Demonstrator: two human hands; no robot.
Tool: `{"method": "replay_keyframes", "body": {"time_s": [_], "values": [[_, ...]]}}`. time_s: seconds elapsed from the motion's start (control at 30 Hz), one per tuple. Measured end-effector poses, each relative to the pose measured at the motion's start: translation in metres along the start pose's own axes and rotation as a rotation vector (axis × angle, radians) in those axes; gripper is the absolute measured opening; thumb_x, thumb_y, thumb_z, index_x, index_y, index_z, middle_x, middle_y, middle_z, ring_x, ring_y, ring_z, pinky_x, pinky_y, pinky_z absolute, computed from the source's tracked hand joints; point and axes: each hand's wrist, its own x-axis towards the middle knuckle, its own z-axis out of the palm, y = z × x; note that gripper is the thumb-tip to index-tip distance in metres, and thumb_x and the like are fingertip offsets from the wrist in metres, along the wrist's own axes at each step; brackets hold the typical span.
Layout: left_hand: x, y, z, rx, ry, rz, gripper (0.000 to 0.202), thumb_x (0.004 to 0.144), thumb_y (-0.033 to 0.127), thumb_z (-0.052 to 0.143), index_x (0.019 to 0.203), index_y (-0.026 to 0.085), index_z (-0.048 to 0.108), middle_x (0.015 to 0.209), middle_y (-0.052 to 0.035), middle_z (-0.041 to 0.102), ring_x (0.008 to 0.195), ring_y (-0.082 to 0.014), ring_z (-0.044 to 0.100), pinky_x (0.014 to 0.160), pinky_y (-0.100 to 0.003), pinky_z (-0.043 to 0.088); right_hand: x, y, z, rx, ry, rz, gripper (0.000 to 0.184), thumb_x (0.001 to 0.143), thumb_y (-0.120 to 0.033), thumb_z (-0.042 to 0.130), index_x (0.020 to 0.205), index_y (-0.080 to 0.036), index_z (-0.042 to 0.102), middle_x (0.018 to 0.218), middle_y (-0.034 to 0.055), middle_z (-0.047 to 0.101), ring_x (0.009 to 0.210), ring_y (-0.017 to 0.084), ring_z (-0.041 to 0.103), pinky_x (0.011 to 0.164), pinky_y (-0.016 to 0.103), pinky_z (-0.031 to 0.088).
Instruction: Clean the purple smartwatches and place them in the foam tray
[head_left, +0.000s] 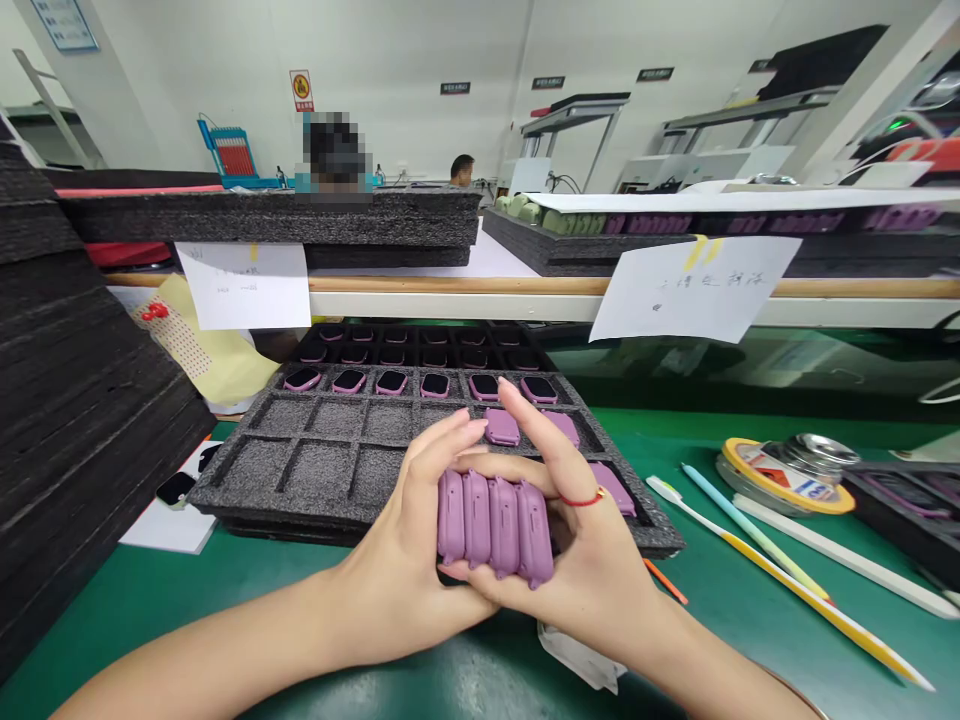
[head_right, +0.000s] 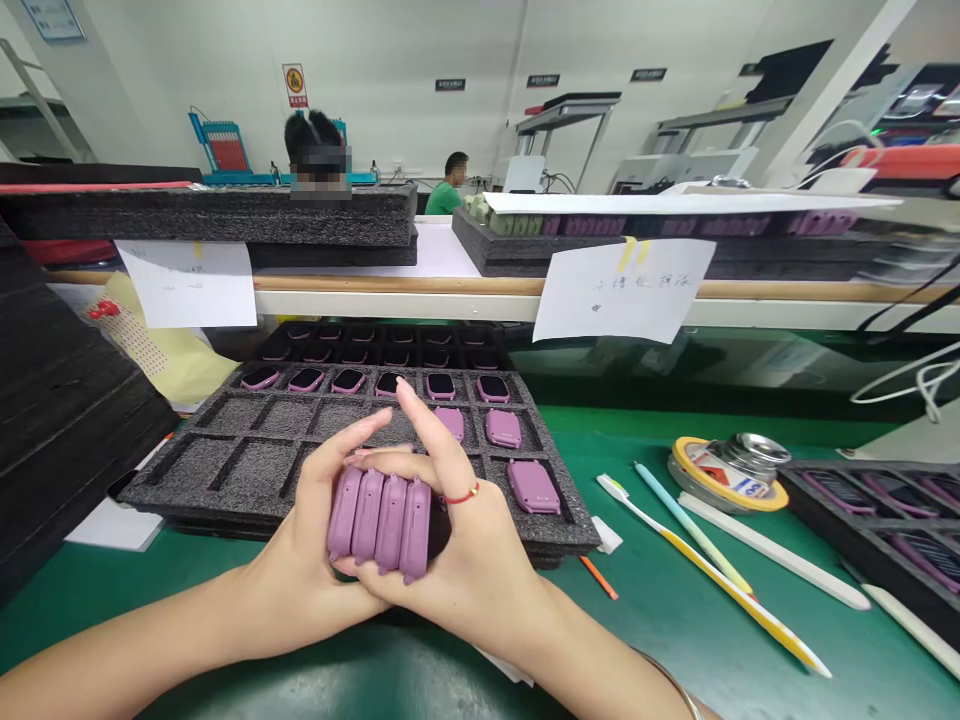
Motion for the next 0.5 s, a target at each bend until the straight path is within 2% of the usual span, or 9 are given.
{"method": "replay_keyframes", "body": {"time_s": [0.07, 0.17, 0.27, 0.37, 0.43, 0.5], "values": [[0.001, -0.004, -0.003, 0.057, 0.023, 0.067, 0.092, 0.084, 0.022, 0.075, 0.157, 0.028, 0.021, 0.161, -0.0165, 0.03, 0.154, -0.035, 0.025, 0.123, -0.057, 0.033, 0.0, 0.0, 0.001, -0.004, -0.018, 0.015, 0.111, 0.074, -0.014, 0.083, 0.162, -0.028, 0.016, 0.122, 0.0055, 0.074, 0.11, 0.022, 0.073, 0.101, 0.036, 0.056], [0.002, -0.013, -0.007, 0.095, 0.035, 0.166, 0.077, 0.093, 0.038, 0.067, 0.157, 0.025, 0.026, 0.165, -0.017, 0.028, 0.156, -0.0327, 0.023, 0.125, -0.056, 0.028, -0.001, -0.001, 0.002, 0.019, -0.038, 0.023, 0.111, 0.075, -0.012, 0.079, 0.163, -0.026, 0.013, 0.12, 0.0058, 0.075, 0.107, 0.023, 0.074, 0.1, 0.038, 0.058], [0.003, -0.019, -0.011, 0.135, -0.005, 0.264, 0.067, 0.099, 0.049, 0.054, 0.156, 0.023, 0.03, 0.159, -0.0167, 0.045, 0.155, -0.0308, 0.025, 0.126, -0.056, 0.024, -0.001, -0.001, 0.004, 0.083, -0.068, 0.092, 0.112, 0.075, -0.011, 0.076, 0.163, -0.024, 0.01, 0.112, 0.0056, 0.077, 0.101, 0.023, 0.075, 0.095, 0.038, 0.06], [0.004, -0.021, -0.013, 0.179, -0.019, 0.352, 0.06, 0.102, 0.048, 0.048, 0.154, 0.02, 0.035, 0.145, -0.0156, 0.062, 0.151, -0.0274, 0.035, 0.127, -0.05, 0.023, 0.0, 0.0, 0.008, 0.138, -0.079, 0.173, 0.115, 0.072, -0.015, 0.082, 0.163, -0.025, 0.013, 0.128, 0.0102, 0.07, 0.125, 0.027, 0.065, 0.103, 0.041, 0.056], [0.006, -0.02, -0.014, 0.135, -0.029, 0.385, 0.06, 0.103, 0.046, 0.047, 0.154, 0.016, 0.035, 0.135, -0.0166, 0.069, 0.144, -0.025, 0.047, 0.124, -0.042, 0.032, 0.0, 0.0, 0.011, 0.142, -0.077, 0.249, 0.117, 0.067, -0.02, 0.088, 0.162, -0.024, 0.019, 0.141, 0.0132, 0.061, 0.141, 0.031, 0.05, 0.111, 0.046, 0.05], [0.008, -0.018, -0.015, 0.067, -0.057, 0.371, 0.059, 0.103, 0.048, 0.046, 0.152, 0.016, 0.039, 0.131, -0.0171, 0.071, 0.133, -0.0226, 0.06, 0.114, -0.033, 0.046, -0.001, -0.001, 0.011, 0.196, -0.091, 0.37, 0.115, 0.065, -0.026, 0.089, 0.16, -0.022, 0.024, 0.144, 0.0151, 0.058, 0.14, 0.032, 0.05, 0.112, 0.048, 0.049]]}}
